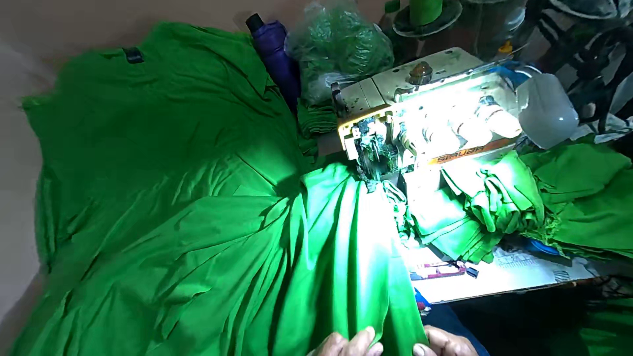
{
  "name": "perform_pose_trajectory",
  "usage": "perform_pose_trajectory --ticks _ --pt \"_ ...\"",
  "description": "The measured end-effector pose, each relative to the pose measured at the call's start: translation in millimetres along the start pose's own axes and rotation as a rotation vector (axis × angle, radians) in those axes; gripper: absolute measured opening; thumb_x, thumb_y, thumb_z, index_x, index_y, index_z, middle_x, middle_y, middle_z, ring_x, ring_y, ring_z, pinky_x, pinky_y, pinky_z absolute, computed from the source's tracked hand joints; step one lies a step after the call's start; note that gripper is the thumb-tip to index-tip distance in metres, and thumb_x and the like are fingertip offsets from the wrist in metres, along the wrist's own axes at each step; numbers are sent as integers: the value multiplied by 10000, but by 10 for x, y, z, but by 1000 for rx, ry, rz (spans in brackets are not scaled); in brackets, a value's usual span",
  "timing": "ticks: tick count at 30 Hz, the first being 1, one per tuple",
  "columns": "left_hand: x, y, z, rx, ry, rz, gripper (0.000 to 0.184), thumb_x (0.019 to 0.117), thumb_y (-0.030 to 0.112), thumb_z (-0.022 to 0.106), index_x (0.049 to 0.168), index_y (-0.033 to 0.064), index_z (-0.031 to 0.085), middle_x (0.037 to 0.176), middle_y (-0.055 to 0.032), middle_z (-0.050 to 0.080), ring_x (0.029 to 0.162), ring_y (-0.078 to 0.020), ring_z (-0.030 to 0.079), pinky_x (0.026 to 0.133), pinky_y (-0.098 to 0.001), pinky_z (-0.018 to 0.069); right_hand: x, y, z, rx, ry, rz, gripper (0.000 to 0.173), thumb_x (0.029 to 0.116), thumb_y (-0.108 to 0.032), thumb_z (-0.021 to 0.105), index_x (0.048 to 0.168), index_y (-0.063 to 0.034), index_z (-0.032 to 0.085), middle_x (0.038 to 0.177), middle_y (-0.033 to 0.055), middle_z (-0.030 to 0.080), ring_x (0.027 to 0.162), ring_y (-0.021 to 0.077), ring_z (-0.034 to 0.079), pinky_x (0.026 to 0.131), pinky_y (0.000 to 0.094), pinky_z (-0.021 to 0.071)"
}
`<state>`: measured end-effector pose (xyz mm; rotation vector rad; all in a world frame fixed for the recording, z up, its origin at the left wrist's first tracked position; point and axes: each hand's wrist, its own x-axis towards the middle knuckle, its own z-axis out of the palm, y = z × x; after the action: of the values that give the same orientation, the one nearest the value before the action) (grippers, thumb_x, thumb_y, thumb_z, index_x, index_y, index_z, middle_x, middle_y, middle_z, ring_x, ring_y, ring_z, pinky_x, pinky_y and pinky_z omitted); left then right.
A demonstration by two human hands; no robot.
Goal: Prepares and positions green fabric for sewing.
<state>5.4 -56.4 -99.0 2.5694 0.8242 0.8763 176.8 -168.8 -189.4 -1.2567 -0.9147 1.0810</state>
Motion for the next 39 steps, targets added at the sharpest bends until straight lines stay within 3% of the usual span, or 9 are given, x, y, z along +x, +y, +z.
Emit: perform_pose_trajectory --ticks 8,13,15,18,21,23,29,32,39 --pt "503 53 246 223 54 6 161 913 103 682 956 -9 789 743 -109 669 626 -146 634 589 -199 516 606 -217 69 -61 78 -132 174 1005 -77 539 1005 18 685 794 -33 689 713 -53 633 677 143 534" --pt "727 60 417 353 82 54 139 863 39 668 942 -5 773 771 -117 661 601 -184 651 504 -251 516 976 -308 72 -142 144 -294 225 1007 -120 515 935 -18 702 719 -63 633 626 -68 564 591 112 480" --pt "803 73 489 408 104 60 139 846 10 669 936 -23 769 804 -142 682 620 -209 676 508 -268 526 1081 -367 59 -201 159 -344 250 1011 -124 505 848 -31 670 684 -60 562 610 -58 512 581 114 430" --pt "871 74 581 430 146 45 117 855 -7 659 912 -18 760 854 -163 715 701 -237 716 563 -284 553 1169 -459 30 -249 185 -349 259 1017 -124 501 830 -44 662 668 -78 552 600 -80 494 570 102 404" --pt "840 5 590 392 158 41 152 845 -4 678 963 3 773 863 -156 698 731 -254 711 601 -315 570 1173 -495 -15 -263 177 -320 236 1021 -136 511 952 -30 710 749 -69 639 675 -85 561 634 105 455" --pt "766 -95 580 315 173 42 163 862 38 685 985 45 792 886 -124 707 775 -237 709 653 -324 576 1121 -486 -39 -219 162 -297 196 1007 -127 543 967 -32 709 772 -69 663 691 -83 587 650 102 482" --pt "554 -342 561 -2 289 112 164 835 83 662 914 88 806 928 -66 748 914 -162 670 854 -287 496 877 -436 -4 50 73 -214 85 950 -59 603 966 -42 685 862 -64 702 764 -39 652 715 134 548" --pt "517 -353 599 -57 313 158 125 927 168 702 924 102 808 916 -55 737 926 -138 653 872 -275 468 770 -473 46 168 60 -123 100 951 -21 603 1015 -33 679 884 -45 727 787 -2 687 730 167 578" --pt "428 -317 527 -94 338 188 81 875 169 760 859 103 804 868 -48 735 916 -120 657 883 -246 470 636 -530 63 198 69 -96 154 935 6 602 1067 1 680 890 -28 745 784 8 699 732 176 585"
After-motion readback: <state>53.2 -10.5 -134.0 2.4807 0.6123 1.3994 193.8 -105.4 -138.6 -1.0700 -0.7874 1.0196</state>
